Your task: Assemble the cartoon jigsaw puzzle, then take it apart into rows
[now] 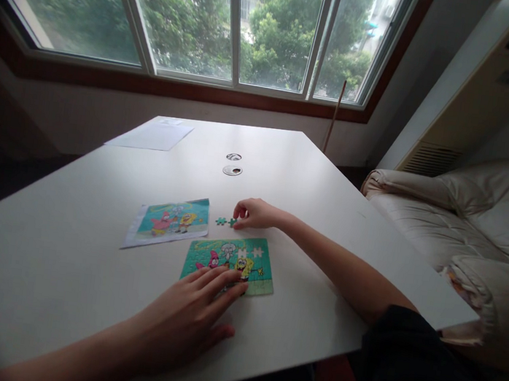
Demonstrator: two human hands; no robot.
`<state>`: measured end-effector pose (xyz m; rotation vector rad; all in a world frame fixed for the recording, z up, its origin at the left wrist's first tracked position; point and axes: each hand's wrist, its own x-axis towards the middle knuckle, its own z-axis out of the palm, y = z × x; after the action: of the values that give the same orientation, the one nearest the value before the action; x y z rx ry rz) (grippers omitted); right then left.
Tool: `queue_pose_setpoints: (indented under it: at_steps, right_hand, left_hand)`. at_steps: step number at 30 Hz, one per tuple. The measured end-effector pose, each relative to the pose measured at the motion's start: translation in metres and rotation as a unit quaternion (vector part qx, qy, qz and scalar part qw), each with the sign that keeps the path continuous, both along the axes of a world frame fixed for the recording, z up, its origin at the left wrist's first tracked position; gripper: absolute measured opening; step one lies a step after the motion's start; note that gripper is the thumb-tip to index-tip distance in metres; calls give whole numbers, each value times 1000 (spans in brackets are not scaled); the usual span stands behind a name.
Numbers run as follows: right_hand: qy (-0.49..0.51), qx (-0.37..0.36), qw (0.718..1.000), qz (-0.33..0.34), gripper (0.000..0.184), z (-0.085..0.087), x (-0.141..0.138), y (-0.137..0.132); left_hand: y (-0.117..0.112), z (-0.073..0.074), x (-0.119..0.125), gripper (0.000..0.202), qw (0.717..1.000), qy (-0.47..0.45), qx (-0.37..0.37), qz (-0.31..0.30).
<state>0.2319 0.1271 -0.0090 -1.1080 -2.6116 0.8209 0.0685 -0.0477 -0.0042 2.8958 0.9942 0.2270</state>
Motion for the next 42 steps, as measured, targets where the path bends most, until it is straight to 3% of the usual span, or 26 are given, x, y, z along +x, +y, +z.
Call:
queue_pose_setpoints:
  at_steps: [6, 10, 14, 21, 29, 34, 42]
  right_hand:
    - [90, -71, 993, -16, 22, 7, 16, -19]
    - [97, -130, 987, 5, 25, 10, 29, -42]
    - [100, -144, 984, 11, 25, 7, 34, -57]
    - [88, -112, 990, 18, 23, 5, 33, -59]
    - [42, -19, 999, -5, 17, 5, 28, -64]
    - [30, -17, 999, 4, 16, 9, 27, -65]
    - [53, 49, 997, -4, 16, 4, 5, -32]
  left_hand:
    - [-1, -7, 0, 44, 1000, -8, 5, 27]
    - [1, -8, 1, 43, 999, -6, 6, 34]
    - [1, -8, 1, 43, 999, -5, 6, 35]
    - [2, -7, 2, 42, 999, 4, -2, 38]
    - [2, -8, 1, 41, 999, -7, 10, 35]
    - [3, -9, 1, 40, 999, -8, 10, 32]
    - [2, -6, 1, 41, 999, -2, 0, 36]
